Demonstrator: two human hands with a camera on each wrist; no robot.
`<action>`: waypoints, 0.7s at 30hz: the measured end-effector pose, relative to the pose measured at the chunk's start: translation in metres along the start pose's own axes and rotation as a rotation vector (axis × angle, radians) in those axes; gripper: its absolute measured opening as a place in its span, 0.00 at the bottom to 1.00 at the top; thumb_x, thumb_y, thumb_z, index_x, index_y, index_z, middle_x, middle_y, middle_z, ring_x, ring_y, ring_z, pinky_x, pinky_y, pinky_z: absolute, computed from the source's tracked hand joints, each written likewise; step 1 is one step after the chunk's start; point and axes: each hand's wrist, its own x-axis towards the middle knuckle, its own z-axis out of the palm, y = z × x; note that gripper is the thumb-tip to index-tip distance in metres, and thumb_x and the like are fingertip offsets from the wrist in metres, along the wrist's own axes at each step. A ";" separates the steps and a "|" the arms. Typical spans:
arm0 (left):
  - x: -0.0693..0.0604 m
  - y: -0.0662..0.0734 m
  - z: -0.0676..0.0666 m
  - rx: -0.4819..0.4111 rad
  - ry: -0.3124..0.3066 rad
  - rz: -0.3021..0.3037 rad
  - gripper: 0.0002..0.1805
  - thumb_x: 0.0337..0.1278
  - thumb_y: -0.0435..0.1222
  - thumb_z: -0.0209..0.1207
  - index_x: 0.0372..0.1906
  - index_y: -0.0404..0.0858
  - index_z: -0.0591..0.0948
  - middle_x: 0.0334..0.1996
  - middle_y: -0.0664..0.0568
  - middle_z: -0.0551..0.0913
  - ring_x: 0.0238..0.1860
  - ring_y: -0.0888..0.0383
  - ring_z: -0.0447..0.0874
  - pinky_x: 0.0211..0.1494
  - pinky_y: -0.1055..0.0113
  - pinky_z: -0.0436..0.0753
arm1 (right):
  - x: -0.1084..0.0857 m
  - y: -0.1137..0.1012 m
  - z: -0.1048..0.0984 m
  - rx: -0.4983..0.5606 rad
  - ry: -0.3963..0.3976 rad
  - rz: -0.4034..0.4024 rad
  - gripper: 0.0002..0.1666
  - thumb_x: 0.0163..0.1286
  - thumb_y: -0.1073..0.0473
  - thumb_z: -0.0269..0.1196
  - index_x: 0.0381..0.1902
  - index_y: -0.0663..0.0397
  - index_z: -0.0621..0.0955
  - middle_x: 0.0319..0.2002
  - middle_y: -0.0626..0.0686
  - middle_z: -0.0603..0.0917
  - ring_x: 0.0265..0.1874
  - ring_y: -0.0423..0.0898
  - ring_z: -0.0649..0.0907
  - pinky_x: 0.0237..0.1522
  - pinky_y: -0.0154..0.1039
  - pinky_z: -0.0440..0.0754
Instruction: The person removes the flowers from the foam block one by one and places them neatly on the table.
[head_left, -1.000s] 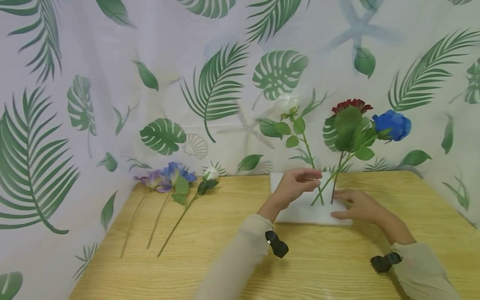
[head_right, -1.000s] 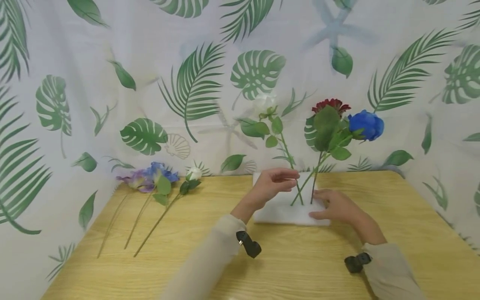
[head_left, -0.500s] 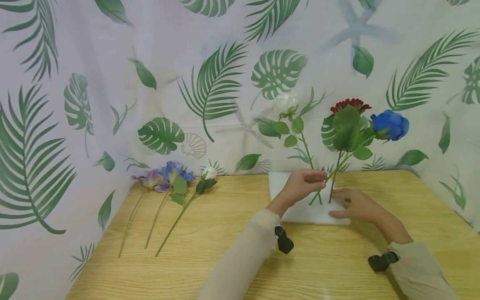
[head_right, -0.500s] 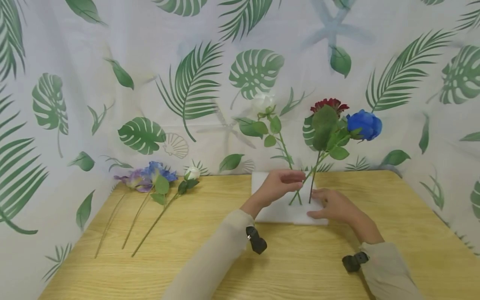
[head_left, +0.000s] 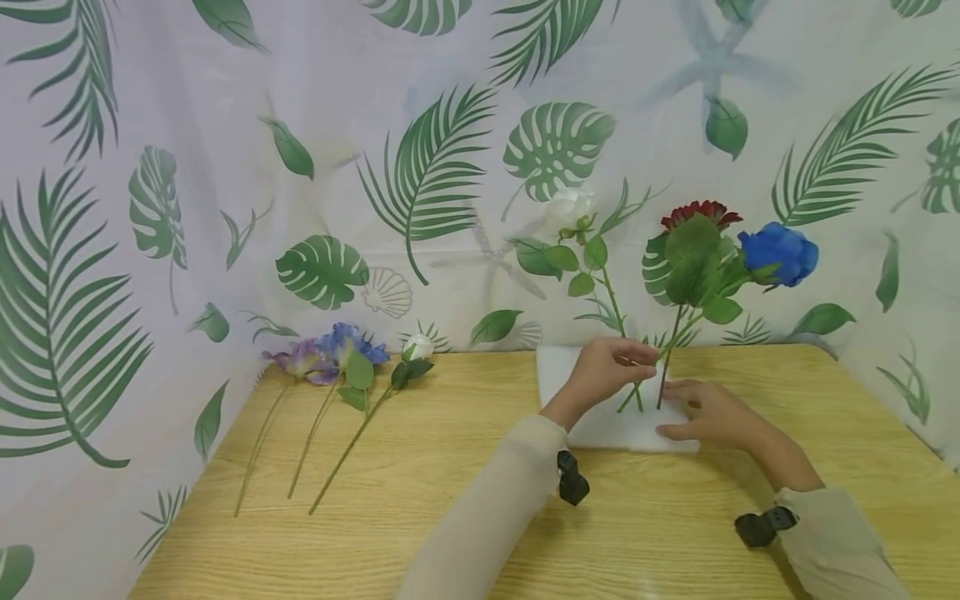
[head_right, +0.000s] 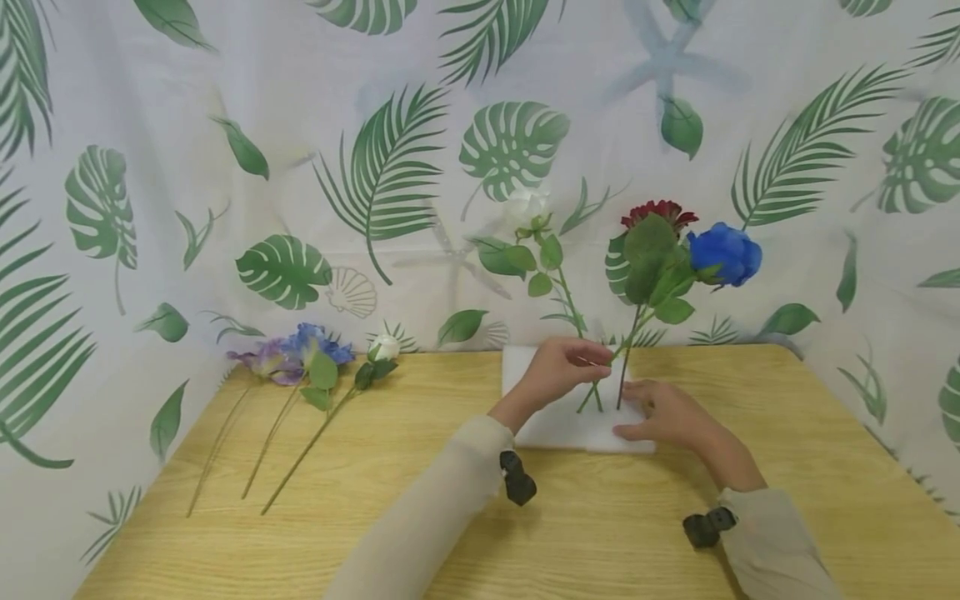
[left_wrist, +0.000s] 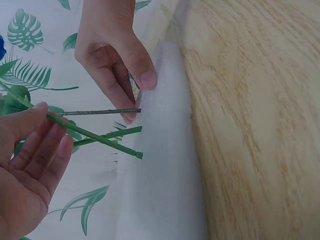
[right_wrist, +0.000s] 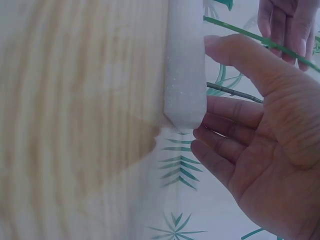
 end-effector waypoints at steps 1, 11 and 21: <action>0.000 0.000 -0.001 0.000 0.006 0.002 0.12 0.64 0.35 0.68 0.50 0.38 0.89 0.46 0.47 0.91 0.40 0.67 0.86 0.43 0.81 0.82 | 0.000 0.000 0.000 0.002 0.001 0.002 0.42 0.62 0.47 0.75 0.63 0.74 0.77 0.65 0.75 0.75 0.62 0.73 0.77 0.59 0.64 0.81; -0.004 -0.001 -0.012 -0.054 -0.031 -0.019 0.09 0.64 0.33 0.68 0.46 0.36 0.89 0.43 0.44 0.90 0.37 0.62 0.88 0.40 0.75 0.86 | 0.002 0.002 0.001 -0.008 0.010 -0.004 0.41 0.62 0.48 0.75 0.61 0.73 0.79 0.63 0.75 0.77 0.62 0.72 0.77 0.58 0.62 0.82; 0.000 -0.002 -0.018 -0.028 -0.081 0.001 0.07 0.64 0.29 0.65 0.44 0.30 0.86 0.41 0.40 0.87 0.40 0.50 0.90 0.40 0.73 0.88 | 0.001 0.002 0.000 -0.006 0.012 -0.003 0.42 0.61 0.48 0.76 0.62 0.74 0.78 0.64 0.76 0.76 0.61 0.73 0.77 0.58 0.63 0.82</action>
